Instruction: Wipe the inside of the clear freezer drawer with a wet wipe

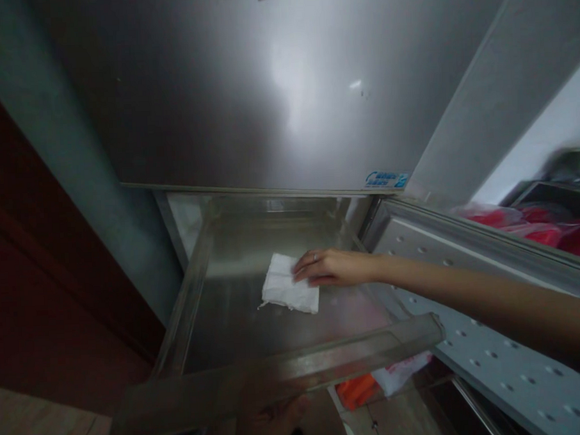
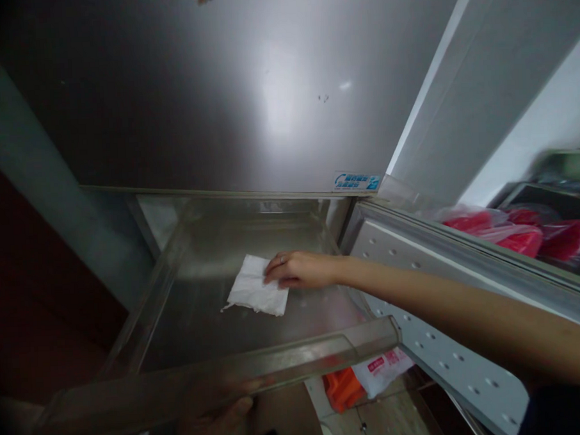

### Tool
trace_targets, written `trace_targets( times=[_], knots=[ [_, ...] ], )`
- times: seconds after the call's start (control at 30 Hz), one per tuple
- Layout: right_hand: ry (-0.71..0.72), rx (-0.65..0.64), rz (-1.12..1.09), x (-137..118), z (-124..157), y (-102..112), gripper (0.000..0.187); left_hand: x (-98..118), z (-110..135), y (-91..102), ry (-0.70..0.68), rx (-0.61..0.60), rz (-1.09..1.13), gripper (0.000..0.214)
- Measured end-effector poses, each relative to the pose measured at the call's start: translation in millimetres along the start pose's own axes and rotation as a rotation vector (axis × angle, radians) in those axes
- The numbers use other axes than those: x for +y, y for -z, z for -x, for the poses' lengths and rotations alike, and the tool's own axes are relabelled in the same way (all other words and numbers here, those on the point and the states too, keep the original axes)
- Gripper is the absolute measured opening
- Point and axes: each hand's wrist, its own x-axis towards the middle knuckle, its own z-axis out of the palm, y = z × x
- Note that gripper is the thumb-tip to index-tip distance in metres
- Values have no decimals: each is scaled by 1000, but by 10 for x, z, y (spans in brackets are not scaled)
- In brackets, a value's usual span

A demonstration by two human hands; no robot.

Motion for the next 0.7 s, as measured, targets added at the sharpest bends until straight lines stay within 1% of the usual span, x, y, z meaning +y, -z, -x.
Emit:
trace_targets(
  times=[0.03, 0.17, 0.23, 0.3, 0.4, 0.47, 0.53, 0.6, 0.7],
  knots=[
    [3, -26, 14, 5, 41, 6, 33, 6, 10, -10, 7, 10, -3, 25],
    [35, -107, 151, 3, 181, -1, 46, 34, 28, -23, 24, -19, -5, 28],
    [62, -113, 257, 0, 213, -17, 44, 35, 29, -13, 29, -31, 7, 26],
    [109, -87, 379, 8, 220, -44, 39, 26, 31, 1, 35, -27, -4, 24],
    [230, -12, 547, 36, 206, -104, 35, 7, 37, 19, 55, -14, -48, 23],
    [302, 41, 621, 53, 194, -141, 33, -7, 42, 24, 78, -20, -61, 25],
    [346, 81, 665, 59, 187, -161, 31, -23, 46, 24, 82, -26, -47, 28],
    [341, 109, 673, 51, 189, -157, 30, -45, 47, 24, 66, -21, -23, 30],
    [261, 150, 640, 15, 203, -114, 29, -91, 48, 29, 47, 0, -5, 30]
  ],
)
